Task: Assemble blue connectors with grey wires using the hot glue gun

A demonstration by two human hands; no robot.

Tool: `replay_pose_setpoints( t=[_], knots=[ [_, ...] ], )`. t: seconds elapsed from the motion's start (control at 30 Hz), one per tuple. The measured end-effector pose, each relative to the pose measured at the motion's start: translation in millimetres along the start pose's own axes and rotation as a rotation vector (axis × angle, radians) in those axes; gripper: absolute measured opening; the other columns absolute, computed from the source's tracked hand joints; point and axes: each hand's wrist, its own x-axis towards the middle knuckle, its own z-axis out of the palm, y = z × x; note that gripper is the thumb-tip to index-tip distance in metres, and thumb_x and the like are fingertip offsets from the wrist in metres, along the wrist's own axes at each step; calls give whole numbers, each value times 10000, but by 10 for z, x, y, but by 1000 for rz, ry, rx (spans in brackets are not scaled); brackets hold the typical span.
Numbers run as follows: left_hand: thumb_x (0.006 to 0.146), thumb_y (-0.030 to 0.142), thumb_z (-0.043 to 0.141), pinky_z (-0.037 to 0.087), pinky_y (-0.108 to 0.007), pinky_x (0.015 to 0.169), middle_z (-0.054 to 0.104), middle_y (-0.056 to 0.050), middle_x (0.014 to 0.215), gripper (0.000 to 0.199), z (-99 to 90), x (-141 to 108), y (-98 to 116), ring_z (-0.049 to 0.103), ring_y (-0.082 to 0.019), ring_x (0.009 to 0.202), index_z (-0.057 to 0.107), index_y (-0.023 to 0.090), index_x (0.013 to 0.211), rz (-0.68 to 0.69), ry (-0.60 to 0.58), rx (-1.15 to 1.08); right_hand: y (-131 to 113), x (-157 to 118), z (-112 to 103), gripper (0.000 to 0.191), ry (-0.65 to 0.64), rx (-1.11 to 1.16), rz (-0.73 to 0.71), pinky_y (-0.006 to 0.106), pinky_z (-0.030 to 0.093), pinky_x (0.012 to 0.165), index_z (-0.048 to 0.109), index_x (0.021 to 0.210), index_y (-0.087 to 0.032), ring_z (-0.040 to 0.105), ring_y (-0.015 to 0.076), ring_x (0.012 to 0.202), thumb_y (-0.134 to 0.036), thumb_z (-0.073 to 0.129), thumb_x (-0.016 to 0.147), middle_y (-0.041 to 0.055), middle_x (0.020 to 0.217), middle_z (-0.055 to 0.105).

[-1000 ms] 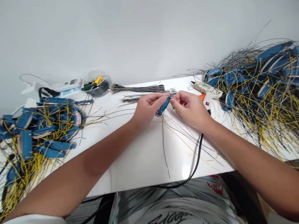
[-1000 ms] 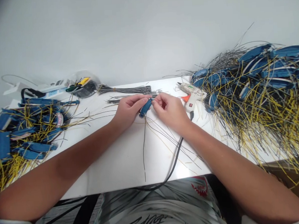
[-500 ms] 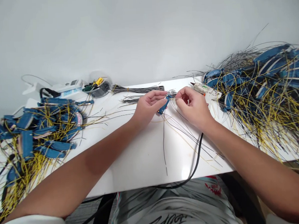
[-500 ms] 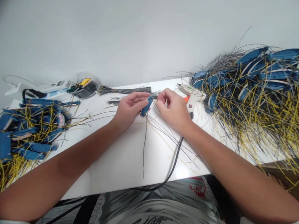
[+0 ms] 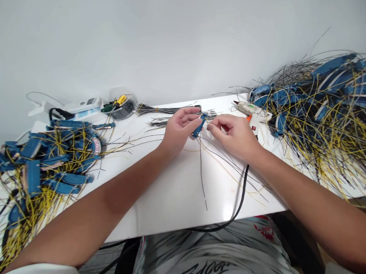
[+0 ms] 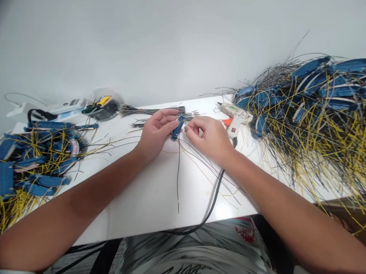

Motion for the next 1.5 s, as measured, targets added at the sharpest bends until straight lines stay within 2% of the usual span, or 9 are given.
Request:
replay_pose_setpoints(
  t=[0.17, 0.47, 0.6, 0.73, 0.87, 1.07, 1.13, 1.3, 1.5],
  knots=[
    [846, 352, 849, 513, -214, 527, 761, -56, 981, 415, 4, -9, 6, 686, -127, 726, 704, 204, 1205, -4, 11, 0, 11, 2, -13, 214, -61, -131, 44, 331, 320, 625, 778, 776, -224, 492, 160, 591, -340, 668, 919, -8, 590, 601],
    [862, 361, 832, 512, -222, 552, 753, -44, 918, 423, 5, -9, 11, 707, -142, 749, 676, 192, 1217, 10, 5, -11, 28, 21, -33, 227, -55, -255, 158, 330, 281, 622, 866, 837, -234, 451, 156, 555, -363, 689, 898, 0, 539, 578],
    [866, 357, 829, 508, -224, 537, 756, -51, 949, 417, -1, -1, 13, 717, -147, 752, 672, 187, 1213, 5, 7, -17, 51, 20, -26, 207, -41, -254, 152, 327, 282, 626, 846, 804, -232, 464, 156, 558, -360, 700, 875, -6, 535, 571],
    [858, 357, 841, 533, -220, 561, 761, -59, 1017, 410, -6, 3, 6, 730, -144, 781, 687, 196, 1203, 6, 19, -19, 18, 7, -12, 212, -12, -225, 144, 325, 283, 615, 760, 734, -230, 437, 151, 547, -384, 704, 869, -24, 515, 507],
    [848, 368, 857, 542, -212, 553, 755, -62, 1051, 426, -5, 4, -3, 734, -144, 796, 696, 209, 1208, 0, 25, -12, -44, -23, 7, 123, 93, -156, 58, 317, 308, 629, 695, 837, -235, 419, 143, 576, -353, 707, 868, -40, 598, 500],
    [847, 361, 868, 550, -209, 573, 746, -71, 1082, 427, -15, 17, -17, 741, -144, 805, 703, 209, 1210, 8, 30, -17, -75, -55, 17, 149, 127, -51, 45, 306, 340, 630, 661, 943, -249, 418, 141, 588, -365, 730, 881, -56, 638, 481],
    [848, 356, 870, 550, -205, 574, 739, -69, 1094, 419, -18, 16, -20, 727, -132, 794, 709, 212, 1207, 13, 33, -14, -78, -59, 23, 142, 98, -51, 42, 309, 342, 626, 706, 934, -245, 433, 142, 578, -386, 706, 918, -48, 618, 507],
    [838, 358, 877, 560, -201, 576, 726, -72, 1098, 425, 8, -15, -11, 701, -125, 791, 716, 215, 1205, 47, 25, 33, -90, -57, 59, 315, -87, -153, 129, 325, 285, 579, 799, 819, -248, 467, 148, 533, -494, 666, 964, -19, 542, 565],
    [821, 379, 888, 537, -215, 546, 742, -67, 1082, 452, 14, -13, 1, 702, -124, 757, 706, 215, 1201, 28, 19, 22, -87, -51, 78, 311, -91, -92, 174, 323, 280, 566, 698, 699, -222, 437, 141, 540, -407, 652, 944, -19, 562, 562]
  ],
)
